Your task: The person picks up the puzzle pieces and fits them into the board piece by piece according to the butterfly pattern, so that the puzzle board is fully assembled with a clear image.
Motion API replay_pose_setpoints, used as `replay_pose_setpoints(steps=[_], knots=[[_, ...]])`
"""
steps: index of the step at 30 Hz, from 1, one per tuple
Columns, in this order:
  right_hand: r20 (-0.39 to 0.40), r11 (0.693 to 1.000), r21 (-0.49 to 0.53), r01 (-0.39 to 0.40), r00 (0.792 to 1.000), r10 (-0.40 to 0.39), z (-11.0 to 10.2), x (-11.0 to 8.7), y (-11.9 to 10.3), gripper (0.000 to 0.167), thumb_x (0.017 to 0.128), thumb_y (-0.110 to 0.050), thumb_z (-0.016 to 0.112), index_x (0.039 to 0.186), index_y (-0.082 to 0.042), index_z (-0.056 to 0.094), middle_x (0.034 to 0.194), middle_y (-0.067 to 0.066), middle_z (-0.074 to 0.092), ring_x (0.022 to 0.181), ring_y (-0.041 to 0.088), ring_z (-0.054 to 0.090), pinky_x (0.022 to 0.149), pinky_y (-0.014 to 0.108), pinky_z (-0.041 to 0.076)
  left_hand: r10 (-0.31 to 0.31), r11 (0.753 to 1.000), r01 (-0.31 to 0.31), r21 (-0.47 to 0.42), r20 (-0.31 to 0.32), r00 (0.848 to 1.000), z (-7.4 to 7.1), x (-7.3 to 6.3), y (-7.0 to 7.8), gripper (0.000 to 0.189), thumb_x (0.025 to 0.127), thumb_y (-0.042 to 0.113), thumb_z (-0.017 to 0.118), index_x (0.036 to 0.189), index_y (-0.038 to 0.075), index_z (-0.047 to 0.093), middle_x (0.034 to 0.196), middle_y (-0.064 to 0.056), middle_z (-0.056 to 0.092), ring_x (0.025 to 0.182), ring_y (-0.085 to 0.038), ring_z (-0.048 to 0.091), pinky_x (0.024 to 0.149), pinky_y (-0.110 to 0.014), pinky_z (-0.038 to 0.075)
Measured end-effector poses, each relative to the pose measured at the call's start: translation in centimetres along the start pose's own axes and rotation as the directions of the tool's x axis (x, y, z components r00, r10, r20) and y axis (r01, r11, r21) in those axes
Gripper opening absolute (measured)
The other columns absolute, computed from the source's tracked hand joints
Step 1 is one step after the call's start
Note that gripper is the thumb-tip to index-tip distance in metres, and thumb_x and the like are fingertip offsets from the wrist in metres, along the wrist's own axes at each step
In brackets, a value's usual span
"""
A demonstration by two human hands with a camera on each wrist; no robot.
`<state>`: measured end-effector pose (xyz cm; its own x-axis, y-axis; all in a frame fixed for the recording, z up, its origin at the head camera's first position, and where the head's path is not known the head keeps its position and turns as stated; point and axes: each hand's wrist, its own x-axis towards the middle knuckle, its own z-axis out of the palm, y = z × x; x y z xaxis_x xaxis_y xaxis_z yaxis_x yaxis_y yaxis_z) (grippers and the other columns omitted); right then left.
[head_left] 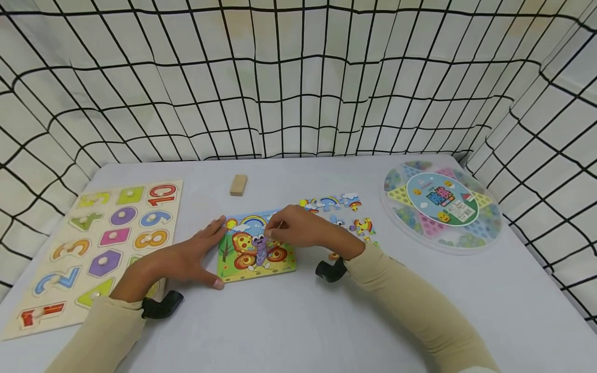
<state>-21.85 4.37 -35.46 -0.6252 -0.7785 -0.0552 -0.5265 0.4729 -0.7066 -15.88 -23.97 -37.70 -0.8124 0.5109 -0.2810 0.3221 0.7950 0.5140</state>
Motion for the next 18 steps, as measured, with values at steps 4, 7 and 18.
replay_pose_setpoints(steps=[4,7,18], knots=[[0.011,1.0,0.009,0.011,1.0,-0.011,-1.0,-1.3,0.8,0.02,0.098,-0.016,0.06,0.11,-0.005,0.071,0.095,0.0,0.069,0.079,0.01,0.058,0.068,0.023,0.049,0.004,1.0,-0.004,-0.001,-0.001,1.0,0.1,0.1,-0.1,0.123,0.068,0.057,0.082,0.155,0.001,0.014,0.162,-0.014,-0.003,0.145,-0.041,-0.001,0.112,-0.061,0.014],[-0.011,1.0,0.001,-0.009,1.0,0.009,-1.7,-2.5,1.5,0.019,0.097,-0.016,0.062,0.111,-0.006,0.07,0.1,-0.004,0.069,0.085,0.011,0.06,0.073,0.025,0.052,0.005,1.0,-0.005,-0.004,-0.002,1.0,0.1,0.1,-0.1,0.123,0.068,0.056,0.082,0.155,0.001,0.014,0.162,-0.014,-0.003,0.146,-0.04,-0.001,0.112,-0.061,0.014],[-0.045,0.998,-0.016,-0.068,0.997,0.067,-3.5,-7.9,3.9,0.019,0.093,-0.018,0.068,0.108,-0.007,0.071,0.099,-0.007,0.068,0.085,0.01,0.061,0.075,0.026,0.054,-0.014,1.0,0.014,-0.004,0.016,1.0,0.0,0.0,0.0,0.124,0.069,0.056,0.082,0.155,0.001,0.012,0.162,-0.014,-0.005,0.146,-0.04,-0.002,0.112,-0.061,0.013]])
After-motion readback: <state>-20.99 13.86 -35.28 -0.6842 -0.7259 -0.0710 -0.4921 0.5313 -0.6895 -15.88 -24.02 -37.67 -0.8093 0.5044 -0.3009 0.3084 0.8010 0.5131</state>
